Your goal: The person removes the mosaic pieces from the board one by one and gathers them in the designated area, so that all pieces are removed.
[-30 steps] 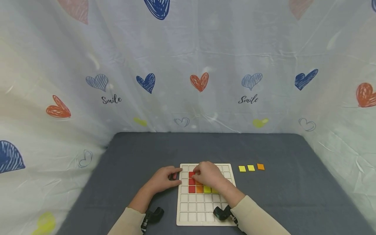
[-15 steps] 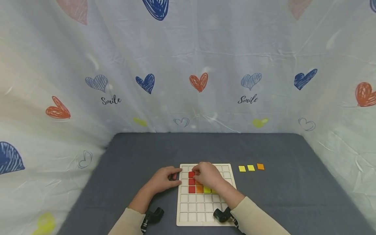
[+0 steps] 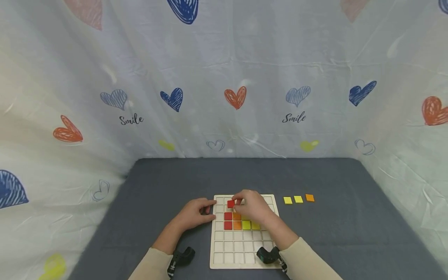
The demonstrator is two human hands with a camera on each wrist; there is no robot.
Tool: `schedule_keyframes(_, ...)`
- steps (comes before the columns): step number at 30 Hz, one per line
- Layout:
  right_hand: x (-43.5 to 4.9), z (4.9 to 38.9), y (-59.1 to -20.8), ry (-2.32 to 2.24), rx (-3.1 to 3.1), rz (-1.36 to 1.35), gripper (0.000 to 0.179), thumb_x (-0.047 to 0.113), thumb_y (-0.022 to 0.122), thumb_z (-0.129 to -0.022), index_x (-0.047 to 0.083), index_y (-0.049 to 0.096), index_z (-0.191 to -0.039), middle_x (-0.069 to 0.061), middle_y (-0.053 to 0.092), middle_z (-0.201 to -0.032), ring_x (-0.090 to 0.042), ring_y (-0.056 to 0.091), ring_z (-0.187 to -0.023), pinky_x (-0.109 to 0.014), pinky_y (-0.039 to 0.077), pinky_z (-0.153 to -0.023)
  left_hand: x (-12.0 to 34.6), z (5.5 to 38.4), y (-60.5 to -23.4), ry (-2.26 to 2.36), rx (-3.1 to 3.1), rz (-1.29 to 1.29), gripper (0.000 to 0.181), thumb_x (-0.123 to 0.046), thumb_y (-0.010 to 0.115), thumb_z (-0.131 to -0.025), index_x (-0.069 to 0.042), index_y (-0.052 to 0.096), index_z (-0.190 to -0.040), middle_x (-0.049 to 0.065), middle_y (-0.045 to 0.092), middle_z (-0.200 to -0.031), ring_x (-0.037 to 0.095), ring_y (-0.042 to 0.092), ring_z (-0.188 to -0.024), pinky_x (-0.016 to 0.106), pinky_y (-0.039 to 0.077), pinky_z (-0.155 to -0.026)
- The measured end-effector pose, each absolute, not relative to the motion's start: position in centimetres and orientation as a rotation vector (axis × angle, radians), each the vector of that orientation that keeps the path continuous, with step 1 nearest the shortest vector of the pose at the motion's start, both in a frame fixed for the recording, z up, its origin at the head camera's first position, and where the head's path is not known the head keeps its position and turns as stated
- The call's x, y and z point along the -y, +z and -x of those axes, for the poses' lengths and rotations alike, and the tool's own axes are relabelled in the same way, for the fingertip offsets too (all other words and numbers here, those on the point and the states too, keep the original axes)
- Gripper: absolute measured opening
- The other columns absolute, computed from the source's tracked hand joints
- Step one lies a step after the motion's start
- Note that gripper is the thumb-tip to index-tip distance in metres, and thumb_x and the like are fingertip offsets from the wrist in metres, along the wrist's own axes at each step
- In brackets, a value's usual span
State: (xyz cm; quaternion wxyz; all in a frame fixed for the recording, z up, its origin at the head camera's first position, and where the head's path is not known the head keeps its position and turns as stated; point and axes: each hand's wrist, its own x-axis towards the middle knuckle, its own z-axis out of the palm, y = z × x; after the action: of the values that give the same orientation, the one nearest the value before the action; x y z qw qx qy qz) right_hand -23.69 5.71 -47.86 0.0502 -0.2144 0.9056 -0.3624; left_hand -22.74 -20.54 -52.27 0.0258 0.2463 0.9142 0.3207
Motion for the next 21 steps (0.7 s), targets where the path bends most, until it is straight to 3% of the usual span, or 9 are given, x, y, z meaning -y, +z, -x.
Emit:
schedule_keyframes(5, -7.1, 23.8, -46.9, -1.18, -2.74, 0.617, 0.021, 0.012, 0.074, -0.092, 0.012, 0.077, -0.113, 0.007, 0.059, -0.09, -0.014, 0.046, -0.063, -0.031, 0.04, -0.057, 20.4, 22.8, -52.3, 0.981, -2.833, -0.746, 0.046, -0.027, 0.081, -0.091, -0.012, 0.07, -0.132, -0.007, 0.05, -0.08, 0.005, 0.039, -0.063, 0.027, 0.037, -0.062)
schedule_keyframes(11, -9.6, 24.1, -45.6, -1.306, -2.693, 0.637, 0.02, 0.01, 0.072, -0.095, 0.012, 0.075, -0.115, 0.006, 0.06, -0.095, -0.018, 0.05, -0.084, -0.037, 0.042, -0.07, 20.5, 22.8, -52.4, 0.991, -2.835, -0.745, 0.045, -0.026, 0.082, -0.09, -0.011, 0.07, -0.13, -0.007, 0.05, -0.08, 0.004, 0.038, -0.063, 0.027, 0.037, -0.062)
schedule_keyframes(15, -11.2, 24.5, -44.7, -1.363, -2.67, 0.642, 0.022, 0.01, 0.071, -0.096, 0.01, 0.074, -0.118, 0.004, 0.061, -0.098, -0.02, 0.04, -0.068, -0.034, 0.035, -0.061, 20.6, 22.8, -52.5, 1.018, -2.833, -0.737, 0.045, -0.027, 0.082, -0.09, -0.011, 0.07, -0.13, -0.008, 0.05, -0.081, 0.004, 0.038, -0.063, 0.027, 0.037, -0.062)
schedule_keyframes(21, -13.7, 24.6, -43.4, -1.384, -2.736, 0.6, 0.025, 0.01, 0.073, -0.096, 0.009, 0.073, -0.12, 0.001, 0.061, -0.098, -0.019, 0.037, -0.069, -0.035, 0.033, -0.061, 20.5, 22.9, -52.6, 1.008, -2.835, -0.742, 0.046, -0.028, 0.082, -0.09, -0.011, 0.07, -0.131, -0.009, 0.05, -0.081, 0.004, 0.038, -0.063, 0.028, 0.037, -0.062)
